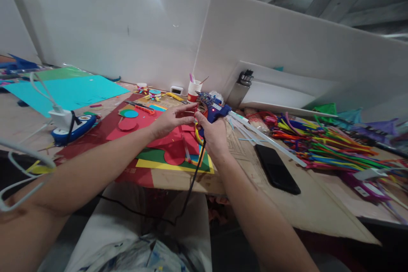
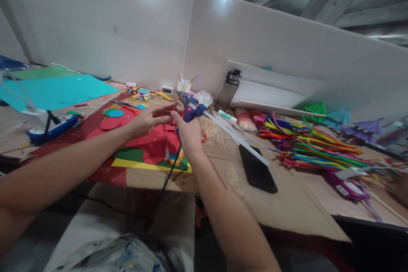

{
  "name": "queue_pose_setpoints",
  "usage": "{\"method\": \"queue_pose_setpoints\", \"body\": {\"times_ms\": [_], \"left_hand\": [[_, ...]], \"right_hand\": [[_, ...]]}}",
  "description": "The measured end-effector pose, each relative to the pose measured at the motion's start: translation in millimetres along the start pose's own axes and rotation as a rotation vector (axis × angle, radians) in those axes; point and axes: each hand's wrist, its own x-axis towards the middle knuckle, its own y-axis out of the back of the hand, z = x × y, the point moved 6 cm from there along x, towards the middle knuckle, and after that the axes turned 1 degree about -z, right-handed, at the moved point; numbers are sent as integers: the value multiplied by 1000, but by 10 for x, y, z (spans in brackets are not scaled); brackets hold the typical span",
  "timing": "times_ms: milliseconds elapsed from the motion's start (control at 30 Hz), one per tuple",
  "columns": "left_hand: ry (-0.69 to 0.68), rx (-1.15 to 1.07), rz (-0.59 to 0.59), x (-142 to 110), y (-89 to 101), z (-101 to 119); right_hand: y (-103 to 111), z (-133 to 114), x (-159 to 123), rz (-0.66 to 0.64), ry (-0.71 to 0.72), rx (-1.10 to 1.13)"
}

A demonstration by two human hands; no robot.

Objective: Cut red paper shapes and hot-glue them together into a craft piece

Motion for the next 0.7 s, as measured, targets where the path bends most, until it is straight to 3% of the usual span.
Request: {"method": "queue_pose_setpoints", "body": {"times_ms": [333, 700], "left_hand": [[1, 56, -4, -11, -10, 29], [-43, 139, 17, 9, -1, -19]], "right_hand": [[-28, -2, -22, -31, -3, 56], [11, 53, 17, -25, 69, -97]]}}
